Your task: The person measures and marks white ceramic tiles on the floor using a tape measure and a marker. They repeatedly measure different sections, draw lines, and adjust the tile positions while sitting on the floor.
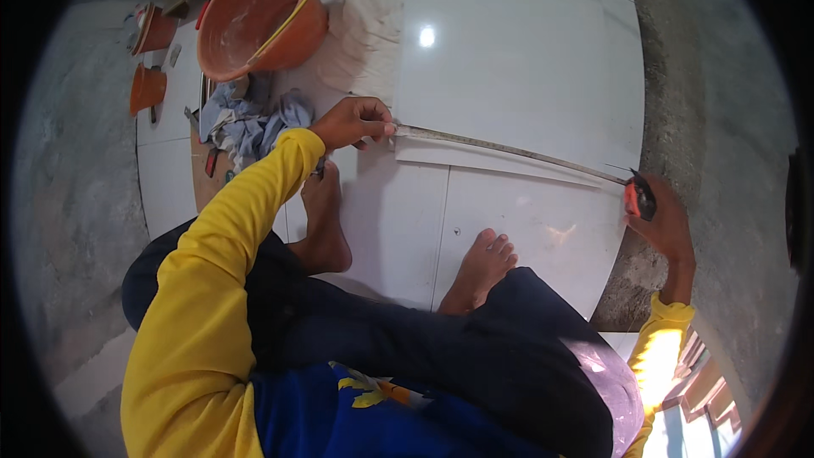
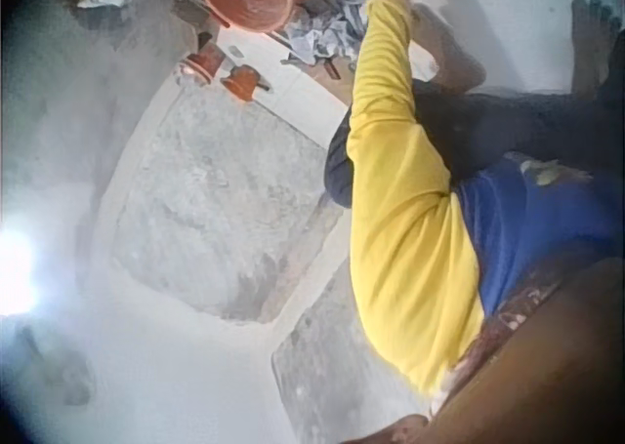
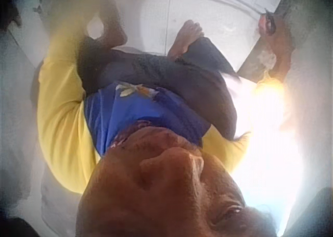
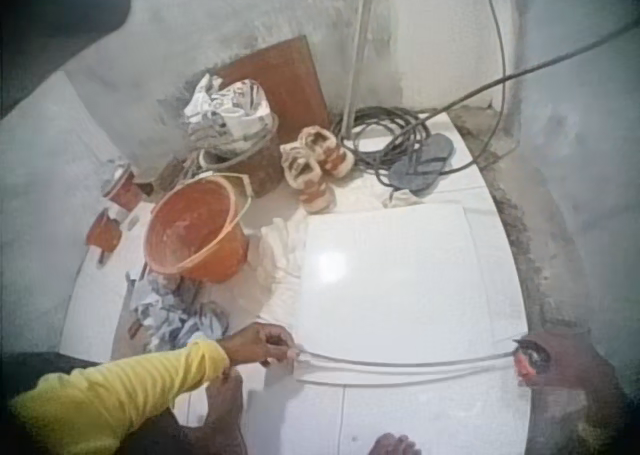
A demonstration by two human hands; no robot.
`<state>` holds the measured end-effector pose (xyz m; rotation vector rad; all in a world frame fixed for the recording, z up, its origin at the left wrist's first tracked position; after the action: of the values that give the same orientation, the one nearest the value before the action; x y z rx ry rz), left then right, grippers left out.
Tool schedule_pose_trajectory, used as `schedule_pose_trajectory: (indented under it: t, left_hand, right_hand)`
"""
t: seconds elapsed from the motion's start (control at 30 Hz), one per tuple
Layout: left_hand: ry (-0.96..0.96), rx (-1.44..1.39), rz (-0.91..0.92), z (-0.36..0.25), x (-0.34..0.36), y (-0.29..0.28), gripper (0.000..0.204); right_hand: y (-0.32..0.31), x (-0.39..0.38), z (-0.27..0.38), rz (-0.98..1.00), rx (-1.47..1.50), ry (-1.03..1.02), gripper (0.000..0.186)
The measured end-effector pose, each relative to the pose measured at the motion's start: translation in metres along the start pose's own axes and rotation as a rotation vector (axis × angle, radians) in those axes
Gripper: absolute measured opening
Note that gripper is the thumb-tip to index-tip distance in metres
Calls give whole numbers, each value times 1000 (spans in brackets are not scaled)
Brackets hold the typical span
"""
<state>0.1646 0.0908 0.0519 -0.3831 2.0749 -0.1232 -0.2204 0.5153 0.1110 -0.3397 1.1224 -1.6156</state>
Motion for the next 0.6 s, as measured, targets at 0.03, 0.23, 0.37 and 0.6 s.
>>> schedule_pose_trajectory:
  t: [0.03, 0.23, 0.37, 0.6]
  left_hand:
    - [-7, 8, -3, 12, 2, -2, 19]
    - [30, 118, 10, 39, 15, 12, 18]
    - [100, 105, -21, 33, 15, 25, 15]
    - [97, 112, -71, 29, 13, 30, 11]
  right_hand:
    - [1, 2, -12, 4, -2, 21, 75]
    - [19, 11, -47, 23, -4, 31, 75]
    - [26, 8, -48, 22, 1, 4, 75]
    - [28, 15, -19, 14, 26, -29, 74]
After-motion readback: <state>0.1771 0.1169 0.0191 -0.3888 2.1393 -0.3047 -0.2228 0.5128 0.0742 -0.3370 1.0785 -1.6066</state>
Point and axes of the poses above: each hand's wrist, its own x-axis towards the middle knuckle, its own y-axis out of the palm, z = x × y, the point moved 3 cm from there along x, towards the middle knuckle, and after that the axes turned 5 degrees about -y, right-handed, at the moved point
